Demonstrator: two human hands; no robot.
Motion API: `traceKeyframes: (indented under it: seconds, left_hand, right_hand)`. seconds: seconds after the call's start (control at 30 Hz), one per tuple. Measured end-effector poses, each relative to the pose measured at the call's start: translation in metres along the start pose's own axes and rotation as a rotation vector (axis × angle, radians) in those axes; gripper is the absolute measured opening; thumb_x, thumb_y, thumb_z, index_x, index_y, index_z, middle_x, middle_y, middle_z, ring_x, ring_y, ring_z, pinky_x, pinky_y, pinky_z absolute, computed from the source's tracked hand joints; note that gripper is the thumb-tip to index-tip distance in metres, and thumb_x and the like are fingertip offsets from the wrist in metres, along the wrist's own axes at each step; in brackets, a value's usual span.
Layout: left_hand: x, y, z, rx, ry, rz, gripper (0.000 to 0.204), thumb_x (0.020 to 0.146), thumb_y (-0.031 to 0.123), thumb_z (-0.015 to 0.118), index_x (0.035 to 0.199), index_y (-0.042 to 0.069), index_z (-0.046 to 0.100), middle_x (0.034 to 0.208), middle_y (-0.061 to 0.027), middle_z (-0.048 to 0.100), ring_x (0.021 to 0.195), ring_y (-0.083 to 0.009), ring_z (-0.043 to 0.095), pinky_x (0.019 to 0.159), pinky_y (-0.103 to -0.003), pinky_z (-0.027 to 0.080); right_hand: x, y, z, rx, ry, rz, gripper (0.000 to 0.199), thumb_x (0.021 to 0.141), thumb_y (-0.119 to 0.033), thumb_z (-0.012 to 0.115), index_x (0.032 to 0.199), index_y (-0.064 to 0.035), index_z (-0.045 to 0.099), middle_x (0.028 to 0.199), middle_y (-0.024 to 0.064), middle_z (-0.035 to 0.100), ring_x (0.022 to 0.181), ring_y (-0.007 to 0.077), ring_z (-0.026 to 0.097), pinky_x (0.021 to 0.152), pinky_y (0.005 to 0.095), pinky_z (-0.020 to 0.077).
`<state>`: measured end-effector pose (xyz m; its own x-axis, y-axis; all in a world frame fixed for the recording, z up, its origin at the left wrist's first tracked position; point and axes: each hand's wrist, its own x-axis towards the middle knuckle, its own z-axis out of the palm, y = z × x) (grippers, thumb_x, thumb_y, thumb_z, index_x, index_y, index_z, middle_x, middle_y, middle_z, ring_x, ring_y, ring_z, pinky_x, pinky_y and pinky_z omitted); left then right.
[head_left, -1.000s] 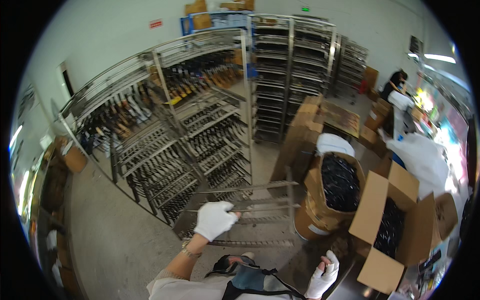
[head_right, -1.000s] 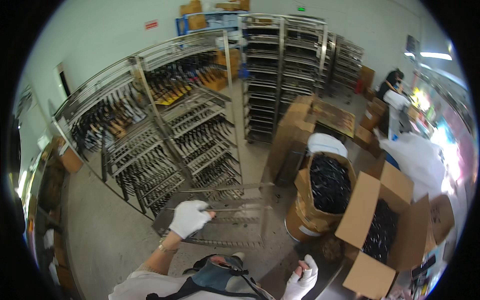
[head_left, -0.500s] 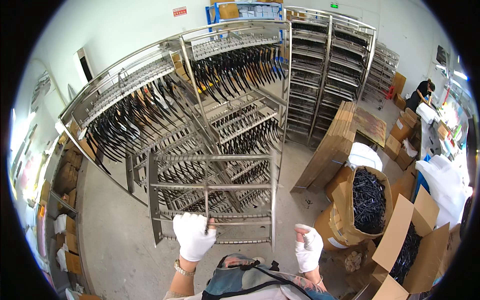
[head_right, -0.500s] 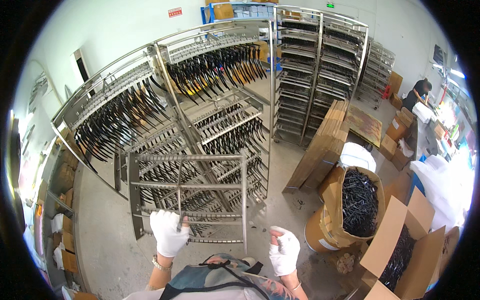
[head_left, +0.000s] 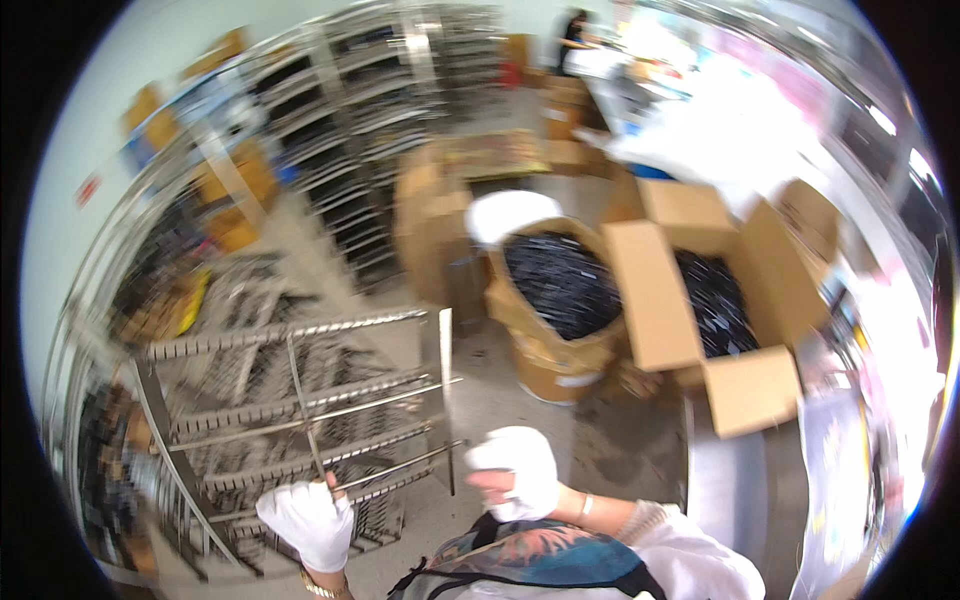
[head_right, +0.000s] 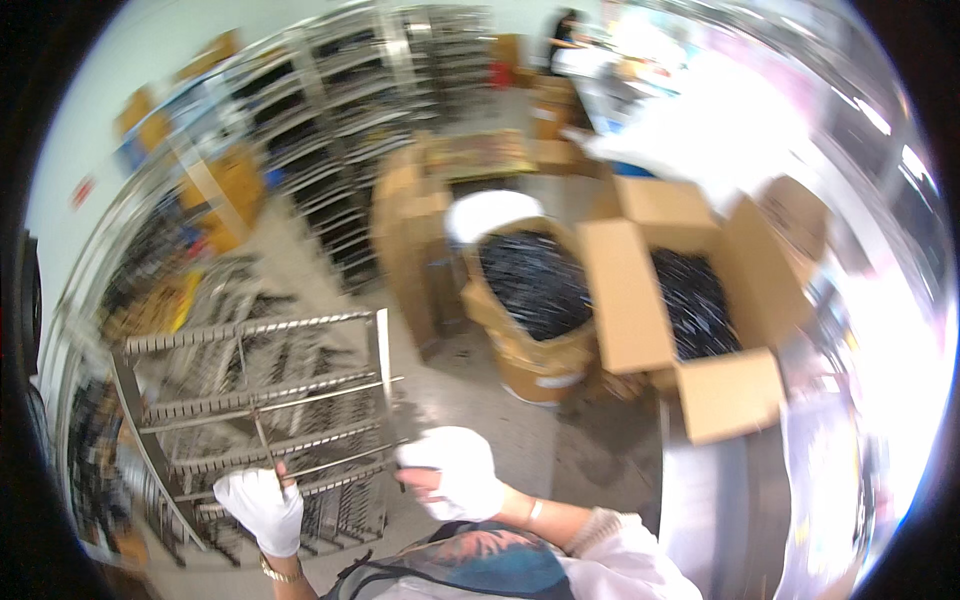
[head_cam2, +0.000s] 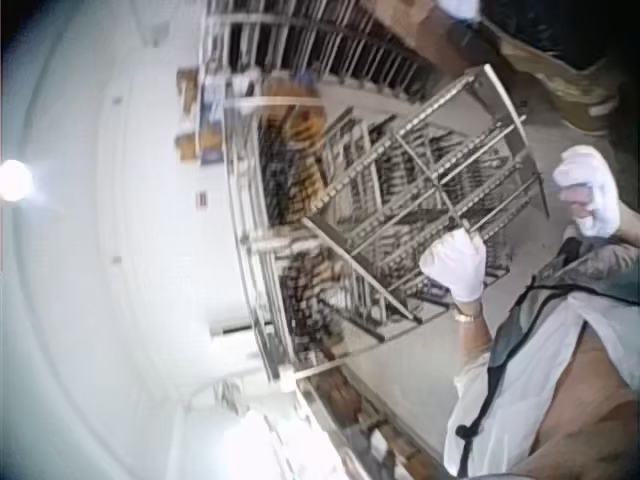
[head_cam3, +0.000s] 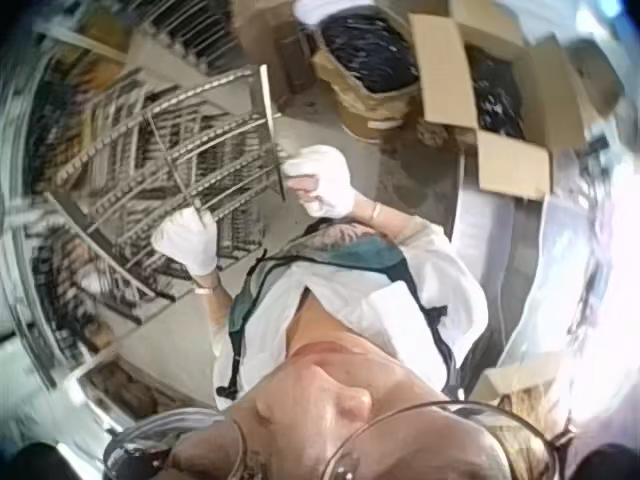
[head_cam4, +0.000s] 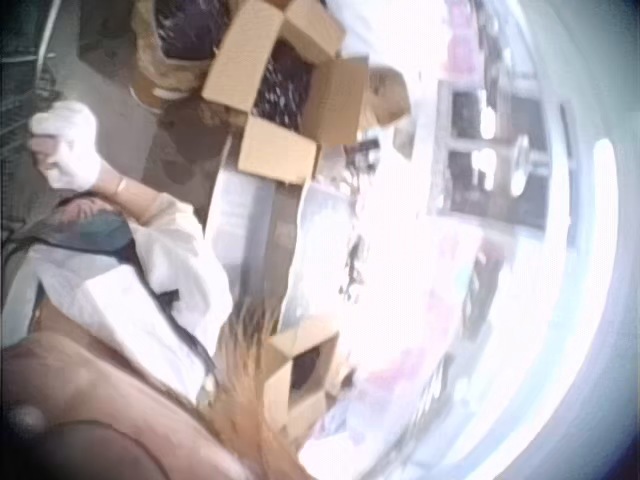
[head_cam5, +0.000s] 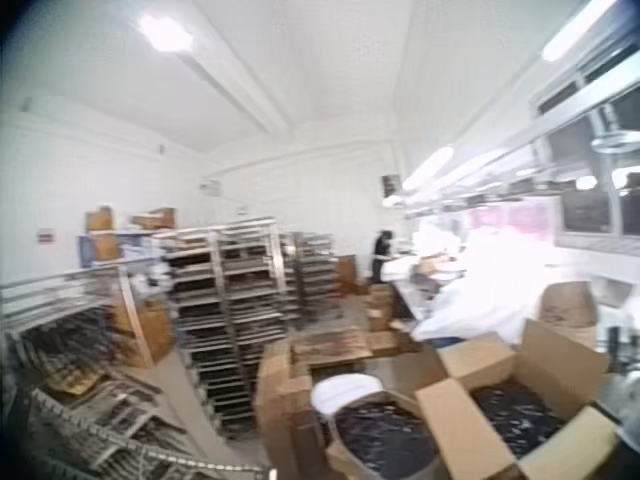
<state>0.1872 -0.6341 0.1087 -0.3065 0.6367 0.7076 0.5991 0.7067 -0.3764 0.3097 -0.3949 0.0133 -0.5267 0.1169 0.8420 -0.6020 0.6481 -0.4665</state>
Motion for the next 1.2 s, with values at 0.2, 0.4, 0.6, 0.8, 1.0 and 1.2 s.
traceKeyframes:
  seconds: [0.2, 0.4, 0.6, 0.8, 1.0, 1.2]
  left_hand:
    - [0.015, 0.074, 0.052, -0.477, -0.203, -0.039, 0.007, 0.07, 0.021, 0.065, 0.071, 0.015, 0.062, 0.067, -0.0071, 0.055, 0.069, -0.0302, 0.053, 0.07, -0.045, 0.037]
    - [-0.019, 0.086, 0.069, -0.669, -0.301, -0.1, 0.02, 0.07, 0.025, 0.069, 0.063, 0.012, 0.056, 0.063, -0.0099, 0.055, 0.067, -0.0311, 0.056, 0.065, -0.046, 0.039]
    - [-0.04, 0.011, 0.019, -0.638, -0.436, -0.263, 0.014, 0.083, 0.025, 0.065, 0.084, 0.01, 0.066, 0.084, -0.0096, 0.064, 0.084, -0.0291, 0.064, 0.081, -0.042, 0.049]
    - [-0.102, -0.22, 0.055, 0.336, -0.222, -0.799, 0.036, 0.089, 0.031, 0.059, 0.114, 0.006, 0.06, 0.103, -0.0153, 0.063, 0.092, -0.03, 0.058, 0.084, -0.041, 0.048]
    - [-0.131, -0.332, 0.113, 0.13, -0.746, -1.18, 0.038, 0.091, 0.04, 0.061, 0.115, 0.012, 0.072, 0.107, -0.0179, 0.073, 0.101, -0.0331, 0.07, 0.084, -0.042, 0.055]
    - [-0.134, -0.216, 0.071, 0.272, -0.689, -1.026, 0.024, 0.089, 0.015, 0.054, 0.093, 0.014, 0.078, 0.087, -0.0132, 0.075, 0.083, -0.0273, 0.074, 0.069, -0.038, 0.058]
  right_hand:
    - [0.007, -0.026, -0.016, -0.392, -0.279, 0.221, 0.042, 0.077, -0.015, 0.073, 0.117, -0.0126, 0.063, 0.104, 0.0091, 0.07, 0.08, 0.0314, 0.067, 0.066, 0.0424, 0.0544]
    - [-0.032, -0.012, 0.007, -0.651, -0.514, 0.498, 0.015, 0.075, -0.019, 0.074, 0.086, -0.0145, 0.066, 0.077, 0.0083, 0.066, 0.071, 0.0288, 0.066, 0.061, 0.045, 0.0503]
    - [-0.091, 0.033, 0.037, -0.36, -0.599, 0.746, 0.016, 0.084, -0.022, 0.073, 0.078, -0.0088, 0.067, 0.058, 0.0161, 0.06, 0.048, 0.0295, 0.06, 0.049, 0.0428, 0.045]
    - [-0.108, 0.05, 0.024, 0.021, -0.401, 1.151, 0.015, 0.088, -0.016, 0.072, 0.084, -0.0019, 0.071, 0.051, 0.0003, 0.047, 0.051, 0.0062, 0.036, 0.045, 0.0312, 0.031]
    - [-0.074, 0.034, -0.011, 0.187, -0.231, 1.166, 0.016, 0.095, -0.013, 0.068, 0.082, -0.0058, 0.063, 0.067, -0.0069, 0.051, 0.061, 0.0031, 0.042, 0.051, 0.0247, 0.0339]
    - [-0.044, 0.018, -0.045, -0.068, -0.231, 1.011, 0.025, 0.094, -0.015, 0.068, 0.075, -0.0037, 0.056, 0.064, -0.0049, 0.047, 0.062, 0.0058, 0.037, 0.053, 0.027, 0.0329]
